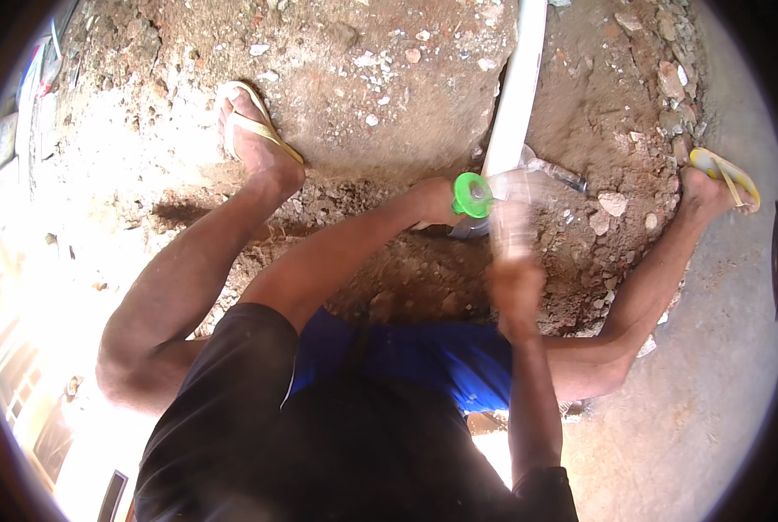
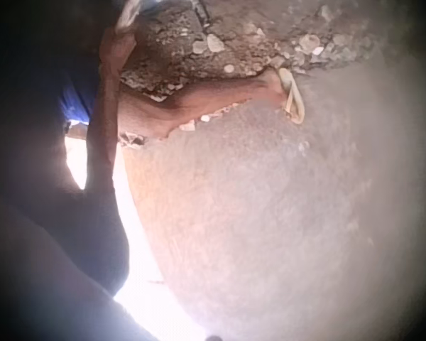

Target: The person connects a PVC pipe to an elbow joint by hand and uses a hammer to tap the joint into place while sitting in a dirt trench.

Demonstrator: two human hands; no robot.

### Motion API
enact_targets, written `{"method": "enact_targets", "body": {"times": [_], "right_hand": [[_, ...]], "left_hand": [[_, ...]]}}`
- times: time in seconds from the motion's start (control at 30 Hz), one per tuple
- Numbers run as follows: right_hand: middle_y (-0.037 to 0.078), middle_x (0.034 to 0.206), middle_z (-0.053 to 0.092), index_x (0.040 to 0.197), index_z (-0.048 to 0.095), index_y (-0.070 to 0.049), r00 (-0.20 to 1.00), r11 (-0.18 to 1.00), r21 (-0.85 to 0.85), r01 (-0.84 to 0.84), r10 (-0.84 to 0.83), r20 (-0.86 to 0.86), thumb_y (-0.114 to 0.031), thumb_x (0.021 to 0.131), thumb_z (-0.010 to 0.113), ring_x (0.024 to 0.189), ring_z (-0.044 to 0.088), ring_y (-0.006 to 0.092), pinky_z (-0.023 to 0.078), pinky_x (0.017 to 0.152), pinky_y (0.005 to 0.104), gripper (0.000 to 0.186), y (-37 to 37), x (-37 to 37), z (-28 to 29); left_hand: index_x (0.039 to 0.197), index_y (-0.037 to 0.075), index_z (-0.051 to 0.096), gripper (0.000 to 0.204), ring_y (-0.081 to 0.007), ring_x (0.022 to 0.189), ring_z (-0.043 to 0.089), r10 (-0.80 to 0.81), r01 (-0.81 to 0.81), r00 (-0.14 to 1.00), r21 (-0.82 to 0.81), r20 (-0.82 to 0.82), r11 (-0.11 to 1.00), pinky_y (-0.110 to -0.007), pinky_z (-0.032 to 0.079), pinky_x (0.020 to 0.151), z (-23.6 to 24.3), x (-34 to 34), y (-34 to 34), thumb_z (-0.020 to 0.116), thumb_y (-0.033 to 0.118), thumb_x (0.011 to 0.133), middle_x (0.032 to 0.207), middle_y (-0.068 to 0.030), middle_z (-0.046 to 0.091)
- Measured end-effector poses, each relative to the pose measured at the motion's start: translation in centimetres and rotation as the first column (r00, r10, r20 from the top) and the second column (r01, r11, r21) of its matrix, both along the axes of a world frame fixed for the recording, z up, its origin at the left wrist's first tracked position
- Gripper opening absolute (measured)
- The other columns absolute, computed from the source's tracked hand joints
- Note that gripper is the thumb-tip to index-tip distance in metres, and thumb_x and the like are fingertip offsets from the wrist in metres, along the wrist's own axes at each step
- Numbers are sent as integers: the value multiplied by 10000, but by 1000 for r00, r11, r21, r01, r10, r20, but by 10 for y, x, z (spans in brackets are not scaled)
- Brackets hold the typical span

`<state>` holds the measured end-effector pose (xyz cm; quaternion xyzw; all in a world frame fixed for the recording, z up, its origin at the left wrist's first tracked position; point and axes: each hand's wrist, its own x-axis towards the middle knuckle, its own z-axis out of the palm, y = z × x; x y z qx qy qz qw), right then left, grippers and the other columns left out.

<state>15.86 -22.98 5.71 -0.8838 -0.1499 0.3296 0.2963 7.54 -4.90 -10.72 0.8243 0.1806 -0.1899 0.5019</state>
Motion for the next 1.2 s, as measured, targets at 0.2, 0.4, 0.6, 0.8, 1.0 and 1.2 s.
{"method": "enact_targets", "body": {"times": [0.2,0.4,0.6,0.8,1.0,1.2], "right_hand": [[39,718,600,1071,544,-8,968,970,137,201,-174,-183,-47,837,721,501,540,89,465,402,230,295,25,21,57],[114,808,611,1156,518,-9,844,729,645,229,-478,242,-32,891,623,550,549,119,479,471,251,285,73,59,123],[158,877,666,1071,602,-1,979,962,-240,-134,90,-184,-113,787,657,765,663,133,540,608,308,310,-24,3,-24],[78,900,670,1036,613,3,954,951,230,206,-143,-263,-42,816,700,798,639,122,531,705,294,241,29,14,-11],[48,951,665,1053,626,-20,920,919,277,280,-175,-350,-27,837,713,839,615,113,502,747,272,234,50,-8,-32],[43,843,641,1003,622,-20,950,992,89,94,-62,-307,-96,787,773,747,597,119,502,679,280,274,-7,-67,-13]], "left_hand": [[1104,134,663,388,-329,881,673,-21,18,998,47,58,999,-404,541,784,8,-9,13,730,329,776,964,-149,703],[1036,89,671,344,-356,865,670,7,-7,998,5,68,1000,-427,538,775,2,-10,-1,725,316,782,911,-179,699],[1046,65,673,368,-380,913,663,-132,130,990,27,43,991,-457,540,816,-2,-2,-12,729,271,746,965,-202,694],[931,51,697,318,-382,851,670,29,-35,994,49,108,998,-467,538,774,14,-9,-16,750,299,739,903,-203,694],[1057,77,645,345,-366,885,675,98,-85,989,-120,110,989,-456,538,801,43,-30,-46,722,258,772,962,-171,694],[1131,136,636,277,-310,1033,648,-173,108,899,179,402,978,-408,515,882,19,-87,-92,601,209,867,1147,-115,662]]}}
